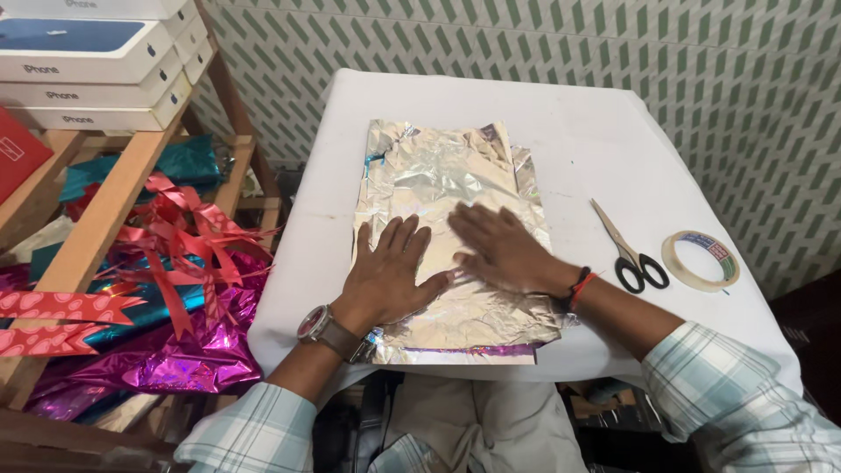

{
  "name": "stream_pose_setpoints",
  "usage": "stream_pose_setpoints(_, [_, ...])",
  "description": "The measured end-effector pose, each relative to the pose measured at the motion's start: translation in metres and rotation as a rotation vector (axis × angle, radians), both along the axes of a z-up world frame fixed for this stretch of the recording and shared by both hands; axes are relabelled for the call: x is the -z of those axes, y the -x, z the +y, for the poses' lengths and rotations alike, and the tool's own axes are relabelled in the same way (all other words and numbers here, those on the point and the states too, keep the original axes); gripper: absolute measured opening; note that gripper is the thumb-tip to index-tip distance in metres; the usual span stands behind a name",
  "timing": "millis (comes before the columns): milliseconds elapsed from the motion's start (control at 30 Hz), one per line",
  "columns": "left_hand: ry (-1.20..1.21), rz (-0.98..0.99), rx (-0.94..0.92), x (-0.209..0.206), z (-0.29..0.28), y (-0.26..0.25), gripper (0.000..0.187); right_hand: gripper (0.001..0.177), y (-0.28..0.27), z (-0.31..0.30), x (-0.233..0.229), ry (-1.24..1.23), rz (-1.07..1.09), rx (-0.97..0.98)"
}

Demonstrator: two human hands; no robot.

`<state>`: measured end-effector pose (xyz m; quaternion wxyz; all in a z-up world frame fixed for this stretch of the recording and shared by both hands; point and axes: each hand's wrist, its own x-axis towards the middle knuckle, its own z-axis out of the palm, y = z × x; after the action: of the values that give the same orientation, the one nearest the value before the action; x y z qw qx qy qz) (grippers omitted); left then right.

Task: The person ties red ribbons into bows using tape and scissors, then stacks iPhone boxes on a wooden rack. They handle multiple sheets of metallic wrapping paper, folding and arranging them on the table.

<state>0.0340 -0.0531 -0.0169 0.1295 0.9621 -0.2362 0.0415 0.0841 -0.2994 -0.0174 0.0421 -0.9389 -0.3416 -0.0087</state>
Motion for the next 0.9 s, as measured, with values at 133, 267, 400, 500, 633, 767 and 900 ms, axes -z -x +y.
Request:
stream_pose_setpoints(133, [0.016, -0.009, -0.006, -0.003, -0.001, 0.003, 0.093, 0.086, -0.036, -0.031, -0.002, 0.005, 0.073, 0.195])
stream_pose_setpoints(267, [0.012, -0.012, -0.008, -0.004, -0.001, 0.004, 0.093, 0.087, -0.057, -0.059, -0.007, 0.015, 0.114, 0.346])
stream_pose_setpoints(400, [0.018, 0.003, -0.006, -0.005, -0.001, 0.004, 0.092, 0.092, -0.069, -0.066, -0.023, 0.036, 0.031, 0.431])
stream_pose_setpoints(500, [0.019, 0.001, -0.010, -0.006, -0.001, 0.003, 0.092, 0.086, -0.080, -0.036, -0.028, 0.018, -0.084, 0.263])
stream_pose_setpoints(633, [0.013, -0.020, 0.001, -0.004, -0.001, 0.004, 0.092, 0.073, -0.075, 0.037, 0.003, -0.083, 0.171, -0.073])
stream_pose_setpoints(767, [0.023, -0.028, 0.000, -0.004, 0.000, 0.003, 0.094, 0.071, -0.101, 0.059, 0.012, -0.088, 0.195, -0.050])
stream_pose_setpoints(900, [0.041, -0.021, 0.002, -0.004, 0.000, 0.005, 0.093, 0.074, -0.139, 0.037, 0.005, -0.054, 0.162, 0.039])
